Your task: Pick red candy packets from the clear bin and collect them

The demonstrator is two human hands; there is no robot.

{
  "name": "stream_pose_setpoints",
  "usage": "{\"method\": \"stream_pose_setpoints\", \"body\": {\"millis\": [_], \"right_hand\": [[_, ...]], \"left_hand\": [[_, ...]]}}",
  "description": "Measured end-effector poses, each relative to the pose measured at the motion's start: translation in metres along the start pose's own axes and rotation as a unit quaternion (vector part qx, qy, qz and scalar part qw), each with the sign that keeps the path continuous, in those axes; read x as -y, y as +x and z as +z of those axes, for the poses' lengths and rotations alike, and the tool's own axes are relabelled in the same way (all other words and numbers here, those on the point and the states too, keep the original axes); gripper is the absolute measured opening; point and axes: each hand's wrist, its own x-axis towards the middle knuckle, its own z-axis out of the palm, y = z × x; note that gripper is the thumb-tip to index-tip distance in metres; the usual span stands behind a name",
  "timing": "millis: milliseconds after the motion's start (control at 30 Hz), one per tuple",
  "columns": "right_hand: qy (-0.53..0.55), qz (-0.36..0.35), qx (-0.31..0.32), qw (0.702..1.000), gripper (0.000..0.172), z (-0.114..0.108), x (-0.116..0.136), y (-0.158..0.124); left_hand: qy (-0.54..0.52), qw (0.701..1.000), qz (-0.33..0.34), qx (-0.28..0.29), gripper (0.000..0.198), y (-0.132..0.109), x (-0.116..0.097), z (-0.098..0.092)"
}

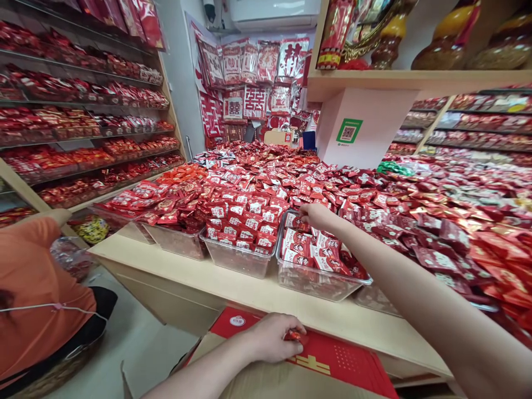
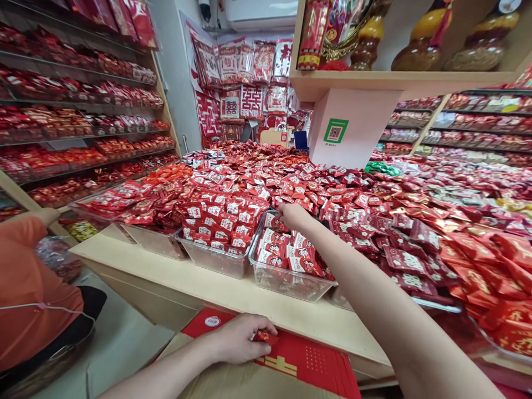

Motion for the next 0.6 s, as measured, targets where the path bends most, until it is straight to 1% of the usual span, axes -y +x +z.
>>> {"method": "stream_pose_setpoints", "body": {"millis": [67, 133, 267, 367, 467, 533, 600], "right_hand": [[0.012, 0.011, -0.010, 1.000, 0.018, -0.005, -0.003, 0.001], [0.022, 0.016, -0.006, 1.000, 0.018, -0.007, -0.006, 0.001], [0.036, 0.013, 0.042, 0.998, 0.018, 0.001, -0.009, -0.001], [0.030, 0.021, 0.050, 0.998, 0.018, 0.007, -0.009, -0.005], [0.012, 0.011, 0.010, 1.000, 0.020, 0.013, -0.009, -0.010], [-0.006, -0.022, -0.027, 0.999, 0.023, 0.018, -0.008, -0.014], [-0.020, -0.056, -0.049, 0.997, 0.025, 0.025, -0.006, -0.017]], "left_hand": [[0.003, 1.000, -0.001, 0.001, 0.036, 0.000, 0.000, 0.000], [0.003, 1.000, -0.001, 0.000, 0.036, 0.000, 0.000, 0.000], [-0.006, 1.000, -0.002, -0.003, 0.035, 0.000, 0.001, 0.001], [-0.010, 1.000, -0.010, -0.003, 0.035, 0.000, 0.002, 0.002], [-0.006, 1.000, -0.011, -0.004, 0.035, 0.000, 0.002, 0.002], [-0.004, 1.000, -0.008, -0.005, 0.035, 0.000, 0.002, 0.002], [-0.002, 1.000, -0.006, -0.007, 0.035, 0.001, 0.002, 0.002]]}}
